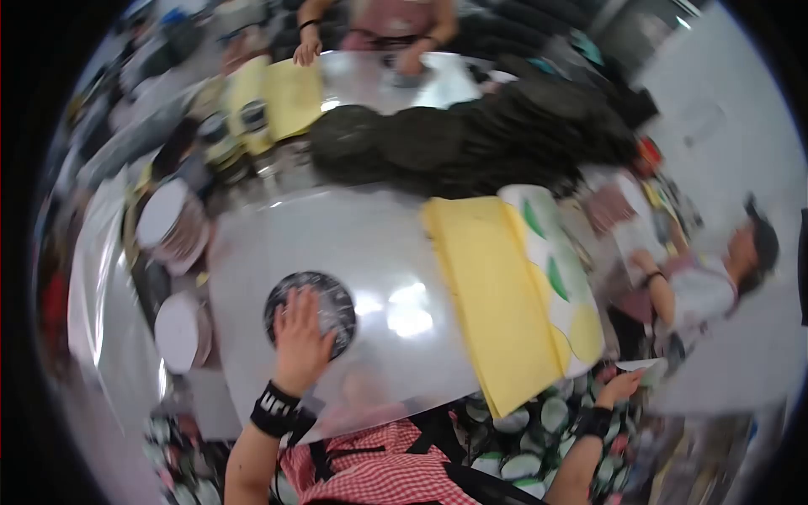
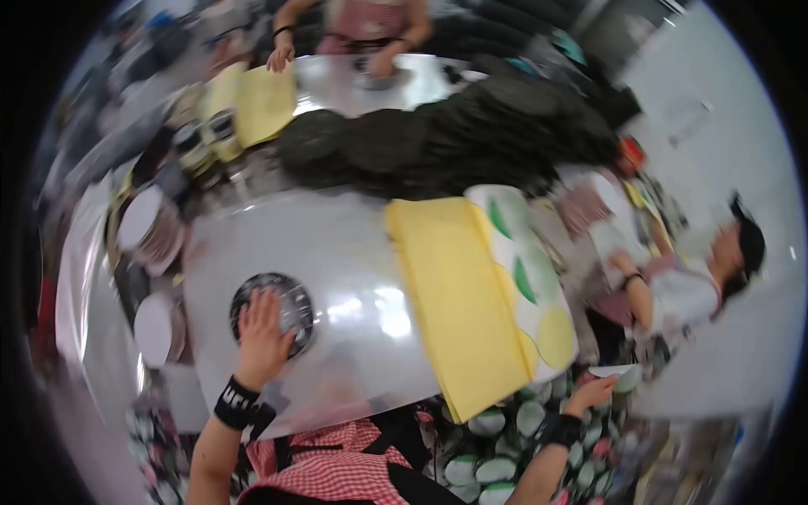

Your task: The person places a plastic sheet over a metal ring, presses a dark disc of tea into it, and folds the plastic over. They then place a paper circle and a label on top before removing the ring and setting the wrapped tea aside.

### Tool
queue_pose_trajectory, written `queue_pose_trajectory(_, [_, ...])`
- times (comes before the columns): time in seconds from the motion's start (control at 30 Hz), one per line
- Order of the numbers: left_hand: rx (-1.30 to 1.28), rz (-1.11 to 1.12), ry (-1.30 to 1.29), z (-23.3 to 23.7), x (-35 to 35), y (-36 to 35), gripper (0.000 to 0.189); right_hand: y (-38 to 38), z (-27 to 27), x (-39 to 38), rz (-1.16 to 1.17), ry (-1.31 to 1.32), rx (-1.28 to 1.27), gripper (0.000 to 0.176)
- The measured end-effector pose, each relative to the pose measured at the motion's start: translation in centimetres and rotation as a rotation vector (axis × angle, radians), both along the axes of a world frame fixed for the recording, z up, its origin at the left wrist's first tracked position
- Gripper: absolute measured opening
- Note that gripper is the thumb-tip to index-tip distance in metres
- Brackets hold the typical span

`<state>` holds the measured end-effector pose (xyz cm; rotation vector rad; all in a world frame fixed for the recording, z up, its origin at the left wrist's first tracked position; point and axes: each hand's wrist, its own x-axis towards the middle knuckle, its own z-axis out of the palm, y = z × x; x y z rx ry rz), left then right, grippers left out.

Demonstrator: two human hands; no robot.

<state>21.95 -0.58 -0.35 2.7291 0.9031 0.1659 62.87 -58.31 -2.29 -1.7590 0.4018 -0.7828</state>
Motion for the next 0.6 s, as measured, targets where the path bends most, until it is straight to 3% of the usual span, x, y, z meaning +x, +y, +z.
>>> queue_pose_trajectory(0.03, [-0.01, 0.024, -0.038, 0.3, 0.0, -0.1, 0.079, 7.2, 1.4, -1.8, 0.06, 0.02, -0.019, 0.041])
queue_pose_trajectory(0.1, [0.098, 0.058, -0.096, 0.8, -0.3, -0.1, 0.078, 17.7, -2.3, -3.8, 0.691, -0.222, -0.793, 0.043])
queue_pose_trajectory(0.13, [0.041, 0.069, -0.082, 0.5, -0.2, 0.0, 0.077, 22.9, -3.5, -7.1, 0.851, -0.288, -1.022, 0.051])
queue_pose_trajectory(0.2, [0.019, 0.075, -0.055, -0.2, -0.4, 0.0, 0.077, 37.8, -1.1, -16.7, 1.249, -0.481, -1.392, 0.071])
queue_pose_trajectory(0.23, [-0.002, 0.043, -0.047, -0.3, -0.2, 0.1, 0.078, 41.8, -2.6, -18.8, 1.623, -0.396, -0.927, 0.081])
queue_pose_trajectory(0.3, [0.026, 0.011, -0.043, 0.0, -0.7, 0.3, 0.067, 46.8, 0.9, -23.0, 1.865, -0.581, -0.803, 0.08])
queue_pose_trajectory(0.37, [-0.103, -0.061, -0.288, -4.3, -1.1, 0.5, 0.062, 49.1, 1.5, -24.2, 1.93, -0.595, -0.852, 0.081])
queue_pose_trajectory(0.5, [-0.217, 0.007, -0.198, -3.7, -1.5, 0.5, 0.057, 48.1, 2.9, -24.3, 1.987, -0.577, -1.083, 0.079])
queue_pose_trajectory(0.53, [-0.284, 0.004, -0.299, -3.6, -1.3, 0.6, 0.057, 48.8, 3.0, -23.9, 1.977, -0.586, -1.091, 0.079])
queue_pose_trajectory(0.6, [-0.32, 0.005, -0.372, -3.0, -1.2, 0.1, 0.054, 49.6, 3.2, -23.6, 2.071, -0.439, -0.767, 0.078])
